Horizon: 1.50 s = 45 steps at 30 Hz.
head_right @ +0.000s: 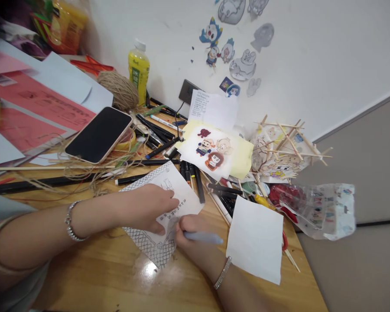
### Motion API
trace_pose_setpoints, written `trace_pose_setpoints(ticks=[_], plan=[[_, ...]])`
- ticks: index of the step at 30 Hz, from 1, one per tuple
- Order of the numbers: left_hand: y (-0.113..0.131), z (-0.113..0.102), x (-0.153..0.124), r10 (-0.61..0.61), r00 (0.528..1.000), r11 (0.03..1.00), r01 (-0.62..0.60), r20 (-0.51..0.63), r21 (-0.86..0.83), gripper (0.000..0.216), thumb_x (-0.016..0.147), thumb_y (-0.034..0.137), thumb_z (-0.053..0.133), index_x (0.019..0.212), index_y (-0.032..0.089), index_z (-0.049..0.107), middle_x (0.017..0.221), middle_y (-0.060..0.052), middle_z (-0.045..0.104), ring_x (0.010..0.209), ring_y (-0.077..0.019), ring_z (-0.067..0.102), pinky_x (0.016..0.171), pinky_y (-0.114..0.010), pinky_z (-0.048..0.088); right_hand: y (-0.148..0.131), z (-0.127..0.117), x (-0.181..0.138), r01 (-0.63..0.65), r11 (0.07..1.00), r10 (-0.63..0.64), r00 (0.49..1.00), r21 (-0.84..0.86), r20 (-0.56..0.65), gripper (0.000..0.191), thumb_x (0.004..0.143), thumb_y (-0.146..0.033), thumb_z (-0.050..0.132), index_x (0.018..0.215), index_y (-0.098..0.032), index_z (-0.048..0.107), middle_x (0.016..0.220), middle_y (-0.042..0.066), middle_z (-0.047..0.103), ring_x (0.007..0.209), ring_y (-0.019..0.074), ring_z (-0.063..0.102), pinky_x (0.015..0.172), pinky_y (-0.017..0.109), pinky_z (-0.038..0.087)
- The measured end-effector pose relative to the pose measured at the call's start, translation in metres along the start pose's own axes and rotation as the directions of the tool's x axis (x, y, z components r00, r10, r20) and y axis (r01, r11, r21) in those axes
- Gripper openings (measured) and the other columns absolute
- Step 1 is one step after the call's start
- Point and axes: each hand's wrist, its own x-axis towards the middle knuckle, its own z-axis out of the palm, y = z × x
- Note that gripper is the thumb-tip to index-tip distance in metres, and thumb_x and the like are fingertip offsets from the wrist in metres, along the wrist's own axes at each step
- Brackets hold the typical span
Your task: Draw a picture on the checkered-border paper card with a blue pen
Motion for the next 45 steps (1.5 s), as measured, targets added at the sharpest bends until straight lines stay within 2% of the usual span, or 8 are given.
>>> trace_pose_setpoints(ticks=[9,18,23,27,37,42,45], plan=[[0.0,0.0015,0.0018,0.01,1.0,1.0,-0.01,-0.01,0.005,0.047,0.077,0.049,0.072,0.109,0.017,0.063,0.103,-0.012,0.067,0.085,-0.0301,0.067,0.062,-0.032,0.042,0.0043,0.0013,-0.0019,0.019,1.0,-0.018,0.999,0.023,-0.032,0.032,0.085,-0.017,0.042,0.059,-0.023,0.024,0.052,-0.003,0.042,0.048,0.0122,0.043,0.045,0.025,0.034],[-0.0008,0.0013,0.0001,0.005,1.0,1.0,-0.005,-0.004,0.004,0.045,0.078,0.049,0.071,0.109,0.017,0.063,0.103,-0.012,0.067,0.084,-0.0293,0.066,0.063,-0.032,0.042,0.0032,0.0021,-0.0016,0.07,0.996,-0.073,0.996,0.058,0.042,0.033,0.083,-0.016,0.042,0.059,-0.023,0.02,0.051,-0.003,0.042,0.048,0.0129,0.044,0.047,0.026,0.033],[-0.0007,-0.0001,-0.0002,-0.006,1.0,1.0,0.006,0.011,-0.012,0.044,0.077,0.048,0.073,0.108,0.018,0.063,0.104,-0.011,0.067,0.086,-0.0291,0.066,0.065,-0.032,0.042,0.0016,0.0011,-0.0028,-0.011,1.0,0.012,1.0,-0.027,0.018,0.031,0.082,-0.016,0.041,0.059,-0.024,0.021,0.052,-0.003,0.041,0.048,0.0129,0.045,0.047,0.025,0.033],[-0.0011,0.0005,-0.0004,0.002,1.0,1.0,-0.002,-0.002,-0.023,0.044,0.076,0.048,0.074,0.106,0.017,0.064,0.102,-0.011,0.067,0.084,-0.0295,0.066,0.064,-0.033,0.043,0.001,0.0005,-0.0043,-0.044,0.999,0.044,0.999,0.006,-0.009,0.03,0.082,-0.018,0.041,0.059,-0.023,0.022,0.052,-0.003,0.043,0.048,0.0121,0.045,0.046,0.024,0.035],[-0.0022,0.0021,0.001,0.014,1.0,1.0,-0.015,-0.028,-0.026,0.042,0.076,0.046,0.072,0.106,0.018,0.064,0.1,-0.011,0.067,0.081,-0.028,0.066,0.063,-0.032,0.044,0.0024,0.0015,-0.0023,0.047,0.999,-0.048,0.998,0.016,0.036,0.033,0.083,-0.018,0.041,0.057,-0.023,0.022,0.051,-0.003,0.042,0.049,0.0123,0.044,0.048,0.026,0.033],[-0.0021,0.0003,0.0011,0.021,1.0,1.0,-0.022,-0.013,-0.01,0.044,0.076,0.046,0.073,0.107,0.017,0.064,0.101,-0.013,0.067,0.083,-0.0304,0.066,0.063,-0.033,0.044,0.0021,0.002,-0.0017,0.092,0.996,-0.093,0.994,0.018,0.052,0.033,0.085,-0.02,0.039,0.058,-0.023,0.02,0.05,-0.003,0.038,0.048,0.0122,0.04,0.048,0.027,0.03],[-0.0012,-0.0008,0.0003,0.014,1.0,1.0,-0.014,-0.004,-0.02,0.044,0.075,0.045,0.075,0.106,0.017,0.064,0.103,-0.013,0.067,0.085,-0.0306,0.066,0.064,-0.033,0.044,0.0027,0.0023,-0.0032,0.058,0.998,-0.057,0.998,-0.03,0.034,0.032,0.084,-0.019,0.039,0.059,-0.023,0.021,0.052,-0.003,0.04,0.049,0.0128,0.042,0.049,0.026,0.031]])
